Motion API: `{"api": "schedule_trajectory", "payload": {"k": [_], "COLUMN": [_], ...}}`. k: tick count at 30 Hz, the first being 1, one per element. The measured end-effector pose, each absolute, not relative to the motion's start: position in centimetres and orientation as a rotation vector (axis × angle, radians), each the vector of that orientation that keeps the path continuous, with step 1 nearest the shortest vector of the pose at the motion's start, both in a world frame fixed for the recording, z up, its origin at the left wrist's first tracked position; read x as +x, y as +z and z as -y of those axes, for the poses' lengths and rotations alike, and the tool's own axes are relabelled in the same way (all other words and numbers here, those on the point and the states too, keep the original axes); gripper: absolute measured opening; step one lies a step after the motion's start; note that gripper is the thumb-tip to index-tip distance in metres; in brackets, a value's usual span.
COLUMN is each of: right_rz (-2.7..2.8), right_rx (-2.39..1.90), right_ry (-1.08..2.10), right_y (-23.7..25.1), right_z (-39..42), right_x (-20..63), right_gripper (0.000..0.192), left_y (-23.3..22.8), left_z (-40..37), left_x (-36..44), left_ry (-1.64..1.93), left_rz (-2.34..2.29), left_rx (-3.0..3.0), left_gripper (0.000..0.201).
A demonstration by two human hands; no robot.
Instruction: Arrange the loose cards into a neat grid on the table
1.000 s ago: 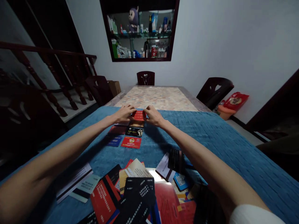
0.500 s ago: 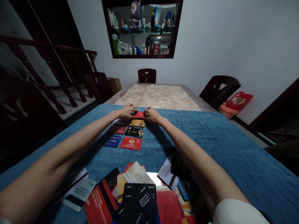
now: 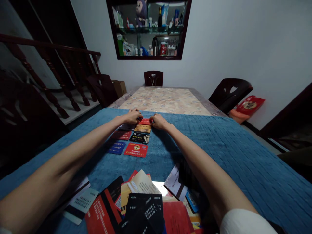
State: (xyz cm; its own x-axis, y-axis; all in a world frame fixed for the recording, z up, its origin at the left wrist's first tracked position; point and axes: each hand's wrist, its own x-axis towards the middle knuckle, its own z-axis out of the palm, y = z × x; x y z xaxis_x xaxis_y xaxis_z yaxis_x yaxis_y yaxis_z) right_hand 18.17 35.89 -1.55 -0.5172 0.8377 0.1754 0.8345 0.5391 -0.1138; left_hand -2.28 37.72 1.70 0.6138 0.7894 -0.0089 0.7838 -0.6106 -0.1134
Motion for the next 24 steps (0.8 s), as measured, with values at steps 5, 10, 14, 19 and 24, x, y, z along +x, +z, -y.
{"api": "schedule_trajectory", "payload": {"k": [5, 10, 14, 19, 24], "right_rz": [2.575, 2.598, 2.609, 2.609, 2.605], "right_rx": [-1.435, -1.421, -1.399, -1.37, -1.37], "right_ry": [0.015, 0.02, 0.038, 0.075, 0.12], "right_y": [-1.89, -1.8, -1.76, -1.8, -1.61], "right_z": [-36.27, -36.27, -36.22, -36.26, -36.1], "right_x": [18.13, 18.18, 18.24, 18.41, 18.55], "right_gripper": [0.029, 0.031, 0.032, 0.035, 0.038], "left_y": [1.65, 1.56, 1.39, 1.2, 1.26], "left_z": [-37.58, -37.35, -37.51, -37.6, -37.18], "left_x": [-2.35, -2.31, -2.34, -2.24, -2.12], "left_ry": [0.095, 0.085, 0.088, 0.082, 0.094], "left_rz": [1.323, 1.328, 1.336, 1.361, 1.373], "left_rx": [-2.739, -2.736, -2.722, -2.713, -2.715], "left_gripper": [0.018, 0.021, 0.025, 0.029, 0.026]}}
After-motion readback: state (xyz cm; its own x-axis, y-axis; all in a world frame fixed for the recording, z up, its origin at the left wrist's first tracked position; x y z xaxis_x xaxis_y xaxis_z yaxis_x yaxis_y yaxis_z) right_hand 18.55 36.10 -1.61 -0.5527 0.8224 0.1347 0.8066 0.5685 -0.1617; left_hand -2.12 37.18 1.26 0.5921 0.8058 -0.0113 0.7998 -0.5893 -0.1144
